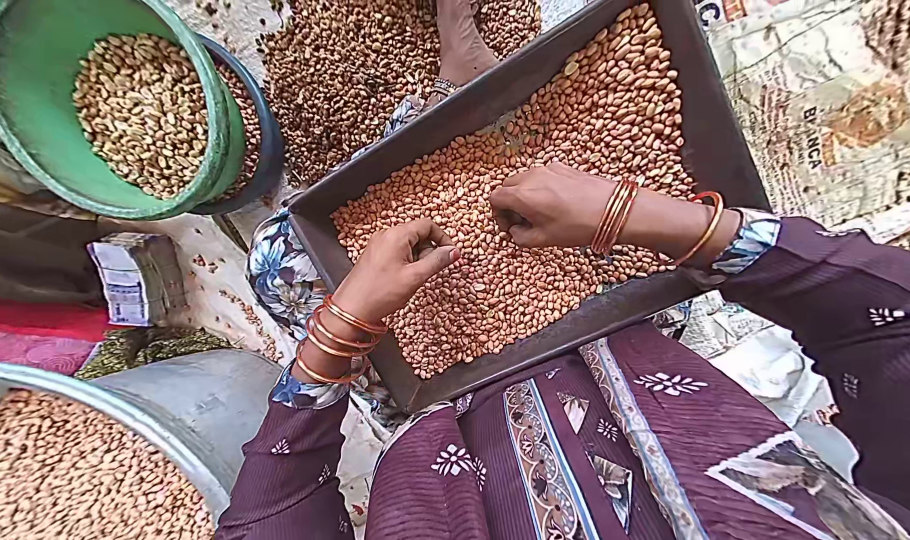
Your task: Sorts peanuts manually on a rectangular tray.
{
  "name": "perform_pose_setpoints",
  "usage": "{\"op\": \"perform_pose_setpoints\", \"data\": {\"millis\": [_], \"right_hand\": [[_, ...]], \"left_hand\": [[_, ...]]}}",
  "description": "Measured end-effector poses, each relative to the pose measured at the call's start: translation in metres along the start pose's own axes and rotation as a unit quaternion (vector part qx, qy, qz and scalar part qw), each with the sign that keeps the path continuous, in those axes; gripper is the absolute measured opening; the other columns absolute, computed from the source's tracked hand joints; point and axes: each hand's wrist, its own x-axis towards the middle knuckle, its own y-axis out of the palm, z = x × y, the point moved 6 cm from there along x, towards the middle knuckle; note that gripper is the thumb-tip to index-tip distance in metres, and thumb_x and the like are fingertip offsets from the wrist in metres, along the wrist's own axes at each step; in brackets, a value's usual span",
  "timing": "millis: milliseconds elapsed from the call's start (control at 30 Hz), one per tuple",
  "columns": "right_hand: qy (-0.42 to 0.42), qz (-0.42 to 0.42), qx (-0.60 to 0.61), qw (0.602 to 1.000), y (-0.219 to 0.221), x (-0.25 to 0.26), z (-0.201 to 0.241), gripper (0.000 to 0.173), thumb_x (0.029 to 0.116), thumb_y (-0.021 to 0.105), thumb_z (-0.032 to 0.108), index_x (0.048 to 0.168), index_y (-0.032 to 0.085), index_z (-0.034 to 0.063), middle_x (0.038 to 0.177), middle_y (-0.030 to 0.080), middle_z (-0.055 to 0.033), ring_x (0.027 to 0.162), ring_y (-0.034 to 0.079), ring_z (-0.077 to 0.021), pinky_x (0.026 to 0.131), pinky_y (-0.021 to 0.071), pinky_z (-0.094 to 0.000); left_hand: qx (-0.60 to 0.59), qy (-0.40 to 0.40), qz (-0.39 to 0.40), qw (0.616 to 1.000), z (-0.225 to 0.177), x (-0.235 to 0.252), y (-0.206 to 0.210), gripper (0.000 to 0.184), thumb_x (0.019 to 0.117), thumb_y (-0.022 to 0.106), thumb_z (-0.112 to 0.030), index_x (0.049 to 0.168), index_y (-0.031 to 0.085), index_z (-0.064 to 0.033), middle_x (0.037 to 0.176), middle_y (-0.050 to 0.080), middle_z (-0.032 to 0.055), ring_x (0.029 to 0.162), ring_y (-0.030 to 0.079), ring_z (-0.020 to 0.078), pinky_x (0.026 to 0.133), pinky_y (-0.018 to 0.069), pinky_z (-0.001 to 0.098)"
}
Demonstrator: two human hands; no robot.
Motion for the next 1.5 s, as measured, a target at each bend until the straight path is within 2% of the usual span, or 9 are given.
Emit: {"op": "perform_pose_setpoints", "data": {"millis": [167, 233, 467, 733, 900, 1033, 1167, 1267, 1500], "right_hand": [[-0.015, -0.009, 0.092, 0.996, -0.003, 0.003, 0.009, 0.007, 0.0886, 0.067, 0.009, 0.095, 0.069, 0.0093, 0.091, 0.064, -0.004, 0.082, 0.063, -0.0177, 0.073, 0.052, -0.0396], [-0.037, -0.013, 0.119, 0.992, 0.0, 0.005, 0.017, 0.009, 0.094, 0.063, 0.012, 0.097, 0.072, 0.0098, 0.092, 0.068, -0.0025, 0.084, 0.065, -0.0143, 0.076, 0.0535, -0.0365], [-0.097, -0.05, 0.003, 0.994, 0.015, 0.018, 0.046, 0.014, 0.0984, 0.064, 0.015, 0.102, 0.073, 0.0051, 0.094, 0.063, -0.0142, 0.083, 0.066, -0.0304, 0.069, 0.0538, -0.0453], [-0.078, -0.017, -0.017, 0.997, 0.02, 0.027, 0.045, 0.016, 0.0972, 0.063, 0.016, 0.098, 0.071, 0.0022, 0.096, 0.062, -0.0139, 0.084, 0.066, -0.0295, 0.07, 0.0535, -0.0449], [-0.056, -0.006, 0.176, 0.983, 0.001, 0.026, 0.03, 0.011, 0.0917, 0.06, 0.019, 0.088, 0.065, 0.011, 0.076, 0.058, 0.0017, 0.067, 0.055, -0.008, 0.061, 0.0449, -0.0293], [0.018, 0.084, 0.289, 0.954, -0.002, 0.017, 0.033, 0.026, 0.0996, 0.042, 0.017, 0.097, 0.068, 0.0137, 0.08, 0.066, 0.0027, 0.062, 0.059, -0.0062, 0.055, 0.0469, -0.0266], [-0.084, 0.023, 0.098, 0.991, 0.017, 0.021, 0.045, 0.017, 0.098, 0.065, 0.022, 0.093, 0.07, 0.0064, 0.086, 0.064, -0.0055, 0.078, 0.063, -0.0181, 0.071, 0.0519, -0.0386], [-0.101, 0.006, 0.046, 0.994, 0.027, 0.02, 0.052, 0.014, 0.0949, 0.068, 0.017, 0.095, 0.069, 0.0033, 0.091, 0.065, -0.0105, 0.081, 0.065, -0.0246, 0.072, 0.053, -0.0422], [-0.104, 0.021, 0.036, 0.994, 0.028, 0.02, 0.052, 0.013, 0.0955, 0.068, 0.017, 0.096, 0.07, 0.0042, 0.092, 0.064, -0.0099, 0.079, 0.065, -0.0236, 0.071, 0.0535, -0.0409]], "left_hand": [[-0.233, -0.004, 0.013, 0.972, 0.01, 0.009, 0.002, 0.019, 0.104, 0.049, -0.02, 0.092, 0.063, -0.014, 0.06, 0.048, -0.0093, 0.046, 0.04, -0.0011, 0.043, 0.032, 0.0148], [-0.315, -0.013, 0.012, 0.949, 0.014, 0.009, 0.002, 0.025, 0.0986, 0.036, -0.017, 0.093, 0.06, -0.0166, 0.069, 0.056, -0.0085, 0.05, 0.049, -0.0007, 0.044, 0.0411, 0.0138], [0.141, 0.118, -0.06, 0.981, 0.008, -0.011, 0.007, 0.015, 0.0947, 0.064, -0.015, 0.103, 0.073, -0.0055, 0.087, 0.061, 0.0079, 0.075, 0.058, 0.0168, 0.068, 0.0495, 0.0313], [0.218, 0.137, -0.078, 0.963, 0.014, -0.019, 0.02, 0.015, 0.0958, 0.066, -0.014, 0.101, 0.069, -0.0008, 0.092, 0.063, 0.0151, 0.079, 0.065, 0.0288, 0.069, 0.0562, 0.0433], [-0.037, 0.09, -0.123, 0.988, 0.028, -0.019, 0.006, 0.009, 0.0936, 0.061, -0.013, 0.094, 0.064, -0.0058, 0.077, 0.054, -0.0016, 0.063, 0.048, 0.0036, 0.057, 0.0403, 0.0182], [-0.441, 0.102, -0.076, 0.889, 0.042, -0.022, -0.002, 0.013, 0.0987, 0.051, -0.032, 0.098, 0.06, -0.0241, 0.096, 0.068, -0.0073, 0.077, 0.064, 0.0042, 0.066, 0.0548, 0.0208], [-0.108, 0.077, -0.134, 0.982, 0.034, -0.039, -0.008, 0.011, 0.0993, 0.054, -0.015, 0.1, 0.063, -0.009, 0.08, 0.056, -0.0033, 0.061, 0.049, 0.0012, 0.054, 0.0412, 0.015], [0.137, 0.104, -0.126, 0.977, 0.023, -0.041, 0.0, 0.016, 0.0953, 0.066, -0.015, 0.105, 0.073, -0.0057, 0.087, 0.058, 0.0065, 0.07, 0.053, 0.0139, 0.063, 0.0457, 0.0268], [0.251, 0.086, -0.107, 0.958, 0.019, -0.034, 0.016, 0.02, 0.1006, 0.064, -0.015, 0.113, 0.068, -0.0006, 0.099, 0.063, 0.0181, 0.087, 0.067, 0.0347, 0.074, 0.0573, 0.0482]]}}
